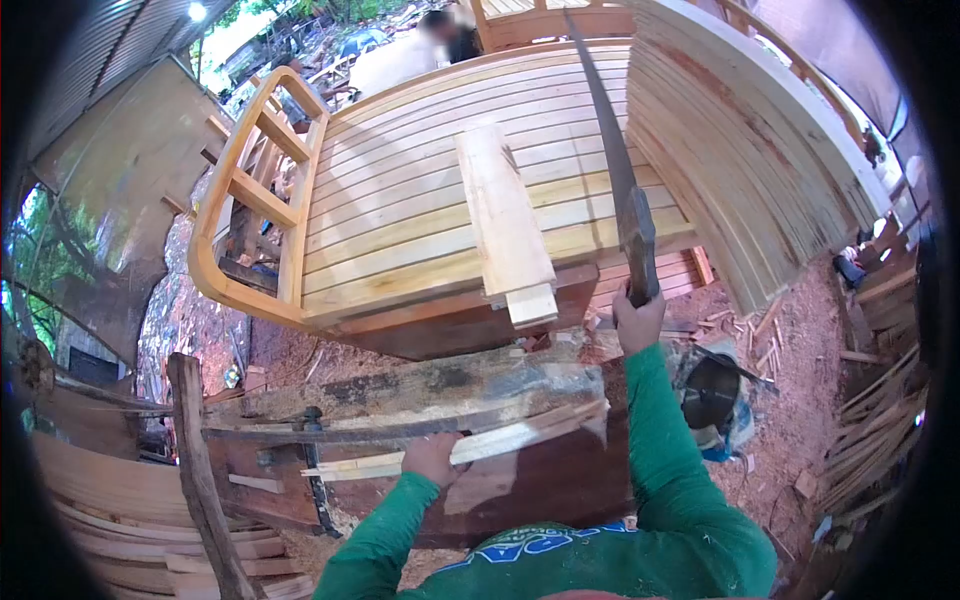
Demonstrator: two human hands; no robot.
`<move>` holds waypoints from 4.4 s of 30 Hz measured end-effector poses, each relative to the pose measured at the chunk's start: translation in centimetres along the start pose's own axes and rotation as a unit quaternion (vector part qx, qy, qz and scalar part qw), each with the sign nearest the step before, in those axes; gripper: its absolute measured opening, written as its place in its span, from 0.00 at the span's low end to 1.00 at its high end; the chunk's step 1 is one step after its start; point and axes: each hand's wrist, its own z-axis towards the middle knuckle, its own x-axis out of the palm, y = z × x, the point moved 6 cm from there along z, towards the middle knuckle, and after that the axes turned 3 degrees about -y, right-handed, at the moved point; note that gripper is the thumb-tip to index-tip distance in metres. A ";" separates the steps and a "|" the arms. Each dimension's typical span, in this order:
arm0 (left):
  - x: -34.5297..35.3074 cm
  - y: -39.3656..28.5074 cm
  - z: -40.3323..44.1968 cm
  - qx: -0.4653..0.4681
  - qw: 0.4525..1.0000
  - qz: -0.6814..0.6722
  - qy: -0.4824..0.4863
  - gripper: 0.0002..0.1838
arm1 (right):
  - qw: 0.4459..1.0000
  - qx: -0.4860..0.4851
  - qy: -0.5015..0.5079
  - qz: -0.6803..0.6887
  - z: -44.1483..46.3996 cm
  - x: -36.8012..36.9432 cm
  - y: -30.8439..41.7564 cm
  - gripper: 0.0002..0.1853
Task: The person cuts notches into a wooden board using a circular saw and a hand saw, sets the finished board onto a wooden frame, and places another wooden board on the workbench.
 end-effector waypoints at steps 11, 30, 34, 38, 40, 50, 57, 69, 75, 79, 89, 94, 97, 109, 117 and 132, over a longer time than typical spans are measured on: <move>1.2 -1.7 0.0 -0.002 0.997 0.078 -0.013 0.36 | 0.988 0.140 0.053 -0.023 -22.0 -15.8 13.9 0.25; 3.9 -18.2 5.5 0.151 0.985 -0.039 -0.068 0.41 | 0.953 0.234 0.053 -0.186 -43.5 -27.9 17.1 0.28; 4.6 -22.0 8.0 0.079 0.995 0.038 0.043 0.40 | 0.954 0.218 0.060 -0.196 -43.2 -29.0 17.3 0.28; 4.9 -21.9 5.9 0.132 0.988 0.032 0.075 0.36 | 0.952 0.210 0.085 -0.205 -43.8 -30.6 17.3 0.29; 4.7 -22.4 3.5 0.126 0.988 0.041 0.085 0.38 | 0.950 0.204 0.105 -0.213 -43.9 -31.5 17.4 0.29; 6.0 -24.8 3.4 -0.010 0.996 -0.074 -0.040 0.37 | 0.967 0.106 0.138 -0.186 -44.2 -32.8 17.2 0.32; 5.3 -25.5 2.7 -0.009 0.998 -0.038 -0.057 0.36 | 0.938 0.235 0.169 -0.189 -45.1 -32.8 18.9 0.33; 5.8 -25.5 2.8 -0.034 0.997 -0.021 -0.061 0.38 | 0.948 0.187 0.171 -0.190 -50.4 -38.6 22.6 0.33; 6.1 -25.5 2.7 -0.042 0.997 -0.026 -0.059 0.38 | 0.955 0.200 0.157 -0.154 -43.4 -31.7 17.1 0.31; 5.7 -25.5 2.7 -0.036 0.997 -0.014 -0.072 0.39 | 0.960 0.190 0.138 -0.151 -40.6 -29.4 15.1 0.29; 6.0 -25.3 3.2 -0.029 0.996 -0.022 -0.081 0.34 | 0.947 0.155 0.164 -0.230 -49.1 -35.6 21.7 0.28; 5.9 -25.4 2.6 -0.029 0.995 -0.028 -0.092 0.34 | 0.968 0.085 0.125 -0.198 -39.3 -27.2 13.6 0.27; 5.8 -25.6 2.7 -0.031 0.997 -0.011 -0.075 0.33 | 0.962 0.085 0.127 -0.227 -39.0 -27.1 12.9 0.27; 6.2 -24.8 3.3 -0.044 0.994 -0.038 -0.095 0.33 | 0.943 0.185 0.140 -0.238 -47.2 -33.6 19.1 0.31; 6.2 -24.7 4.0 -0.047 0.994 -0.021 -0.096 0.31 | 0.976 0.076 0.118 -0.166 -34.6 -23.7 8.2 0.29; 6.5 -24.1 5.3 -0.043 0.994 -0.010 -0.102 0.31 | 0.958 0.138 0.154 -0.198 -48.4 -37.9 17.6 0.32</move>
